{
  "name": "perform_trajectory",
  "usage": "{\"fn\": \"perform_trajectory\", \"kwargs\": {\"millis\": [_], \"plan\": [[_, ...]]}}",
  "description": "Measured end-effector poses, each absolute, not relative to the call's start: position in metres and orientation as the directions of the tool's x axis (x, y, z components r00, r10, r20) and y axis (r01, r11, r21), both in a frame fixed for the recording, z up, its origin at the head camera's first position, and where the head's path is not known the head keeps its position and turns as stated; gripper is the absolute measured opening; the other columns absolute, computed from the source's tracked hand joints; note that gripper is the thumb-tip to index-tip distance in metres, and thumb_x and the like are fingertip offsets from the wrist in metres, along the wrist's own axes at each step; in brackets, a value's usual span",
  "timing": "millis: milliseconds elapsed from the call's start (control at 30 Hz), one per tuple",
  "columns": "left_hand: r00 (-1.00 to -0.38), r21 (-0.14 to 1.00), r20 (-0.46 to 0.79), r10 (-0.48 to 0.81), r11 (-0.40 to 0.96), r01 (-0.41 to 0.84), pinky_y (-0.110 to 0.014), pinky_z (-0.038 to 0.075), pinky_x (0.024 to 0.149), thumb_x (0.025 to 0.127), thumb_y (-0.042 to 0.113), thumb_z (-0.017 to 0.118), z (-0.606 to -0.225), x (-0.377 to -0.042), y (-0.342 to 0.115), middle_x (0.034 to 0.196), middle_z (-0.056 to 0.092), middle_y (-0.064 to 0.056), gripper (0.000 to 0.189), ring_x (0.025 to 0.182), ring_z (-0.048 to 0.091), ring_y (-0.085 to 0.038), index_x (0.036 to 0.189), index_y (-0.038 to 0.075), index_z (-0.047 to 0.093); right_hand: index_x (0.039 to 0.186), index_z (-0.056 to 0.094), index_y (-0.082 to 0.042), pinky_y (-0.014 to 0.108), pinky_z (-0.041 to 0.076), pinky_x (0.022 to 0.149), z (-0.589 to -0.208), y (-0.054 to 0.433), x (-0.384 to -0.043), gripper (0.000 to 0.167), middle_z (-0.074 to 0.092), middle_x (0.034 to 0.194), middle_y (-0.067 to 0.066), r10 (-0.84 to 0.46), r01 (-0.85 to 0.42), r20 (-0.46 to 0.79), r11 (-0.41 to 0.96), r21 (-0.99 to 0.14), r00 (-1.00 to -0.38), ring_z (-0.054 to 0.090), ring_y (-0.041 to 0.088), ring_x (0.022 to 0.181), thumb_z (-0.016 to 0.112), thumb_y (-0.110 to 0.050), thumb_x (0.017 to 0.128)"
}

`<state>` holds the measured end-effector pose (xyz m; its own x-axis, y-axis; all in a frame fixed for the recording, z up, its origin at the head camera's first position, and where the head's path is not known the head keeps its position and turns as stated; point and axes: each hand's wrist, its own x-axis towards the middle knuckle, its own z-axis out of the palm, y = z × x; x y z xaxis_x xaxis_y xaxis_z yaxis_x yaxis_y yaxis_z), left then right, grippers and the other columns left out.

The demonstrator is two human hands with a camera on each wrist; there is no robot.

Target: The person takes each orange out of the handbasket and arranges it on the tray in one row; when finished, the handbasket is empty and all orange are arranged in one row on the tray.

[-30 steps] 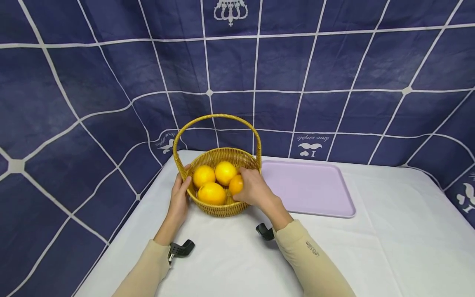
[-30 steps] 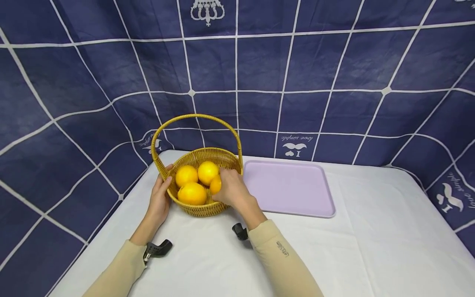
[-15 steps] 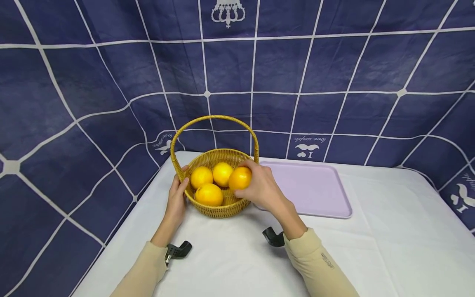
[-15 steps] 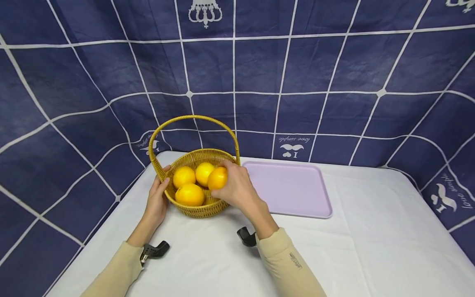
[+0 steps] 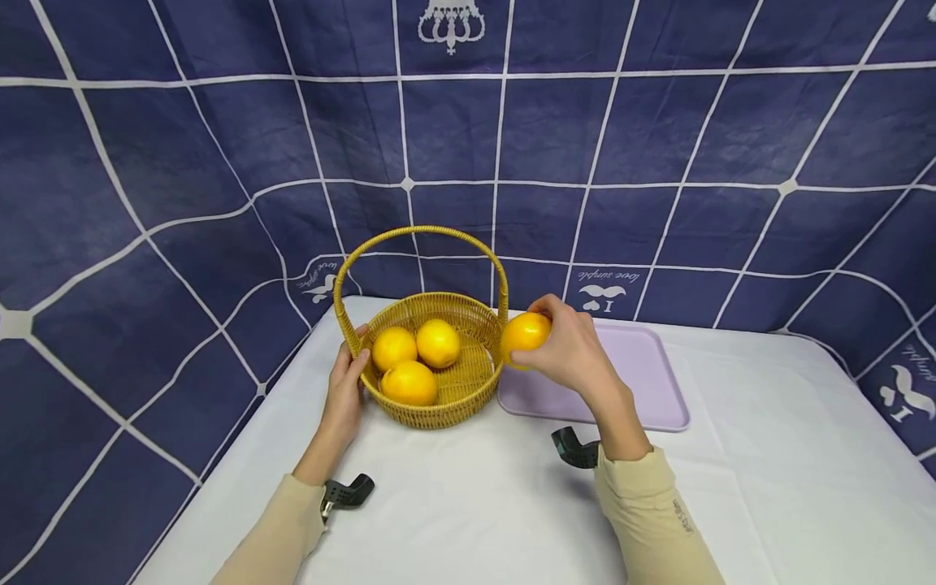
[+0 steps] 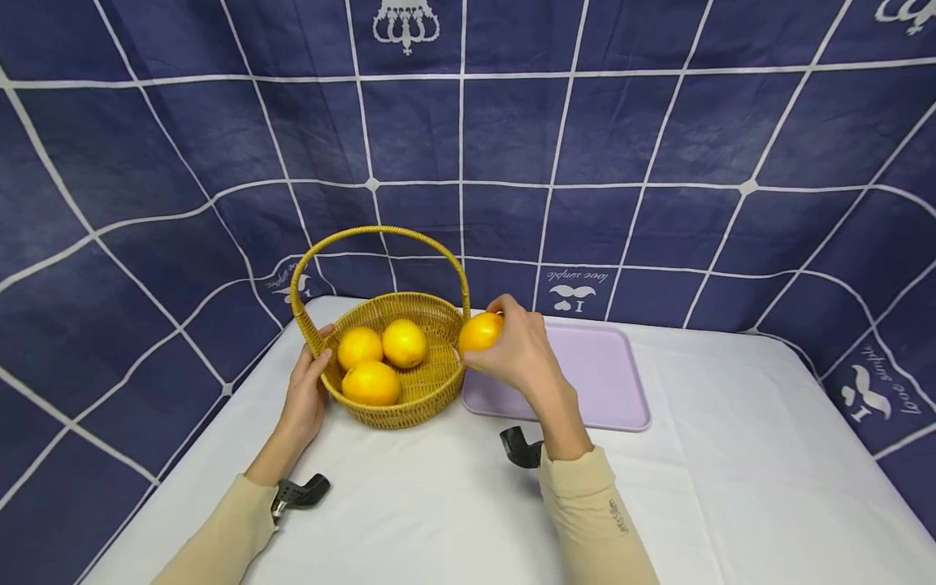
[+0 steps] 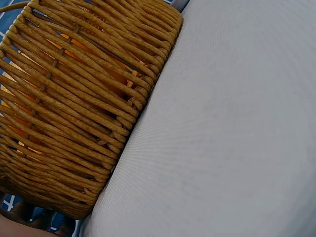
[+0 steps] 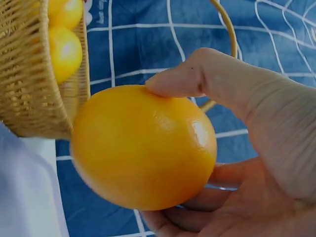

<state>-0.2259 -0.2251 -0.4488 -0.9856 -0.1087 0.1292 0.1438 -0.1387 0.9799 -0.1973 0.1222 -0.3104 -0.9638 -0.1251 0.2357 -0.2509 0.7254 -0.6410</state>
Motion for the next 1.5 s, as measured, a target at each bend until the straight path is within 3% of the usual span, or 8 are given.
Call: {"fn": "perform_trajectory", "kwargs": {"millis": [267,433,667,1067,1500], "plan": [[-0.986,0.982,0.128,-0.111,-0.127,0.141,-0.039,0.015,0.133,0.115,0.025,0.043,-0.449,-0.225,-0.23,0.17,0.035,0.005,0.049,0.158,0.028,-0.013,0.163,0.019,0.036,0.122,0.067,-0.004,0.037,0.054,0.077,-0.333,0.133,-0.218,0.055,0.073,0.106,0.016,-0.101,-0.129,0.08,0.759,-0.638,-0.992,0.062,0.031,0.093,0.082,-0.027,0.074],[-0.985,0.981,0.13,-0.11,-0.128,0.144,-0.039,0.014,0.133,0.115,0.026,0.043,-0.449,-0.225,-0.23,0.169,0.036,0.005,0.049,0.158,0.028,-0.013,0.163,0.02,0.036,0.122,0.071,-0.003,0.038,0.055,0.08,-0.358,0.133,-0.233,0.056,0.074,0.108,0.016,-0.078,-0.096,0.056,0.744,-0.661,-0.995,0.064,0.031,0.095,0.083,-0.029,0.074],[-0.985,0.98,0.134,-0.111,-0.134,0.149,-0.041,0.016,0.133,0.114,0.025,0.044,-0.45,-0.226,-0.229,0.168,0.037,0.003,0.049,0.156,0.03,-0.014,0.163,0.02,0.037,0.131,0.067,0.001,0.047,0.057,0.091,-0.385,0.127,-0.247,0.066,0.073,0.117,0.022,-0.041,-0.112,0.122,0.747,-0.656,-0.992,0.063,0.041,0.106,0.085,-0.034,0.077],[-0.985,0.98,0.135,-0.106,-0.135,0.148,-0.039,0.016,0.133,0.115,0.026,0.044,-0.45,-0.226,-0.228,0.169,0.036,0.004,0.05,0.157,0.028,-0.013,0.163,0.019,0.036,0.154,0.043,0.003,0.059,0.049,0.11,-0.416,0.115,-0.254,0.081,0.06,0.143,0.03,0.076,-0.126,0.244,0.691,-0.712,-0.967,0.059,0.049,0.128,0.082,-0.027,0.091],[-0.984,0.98,0.137,-0.112,-0.133,0.151,-0.039,0.018,0.132,0.114,0.024,0.043,-0.451,-0.227,-0.226,0.168,0.037,0.002,0.049,0.155,0.03,-0.014,0.163,0.018,0.037,0.161,0.033,0.004,0.057,0.041,0.12,-0.423,0.116,-0.257,0.082,0.047,0.157,0.03,0.007,-0.205,0.286,0.681,-0.703,-0.958,0.053,0.048,0.139,0.075,-0.02,0.095]]}}
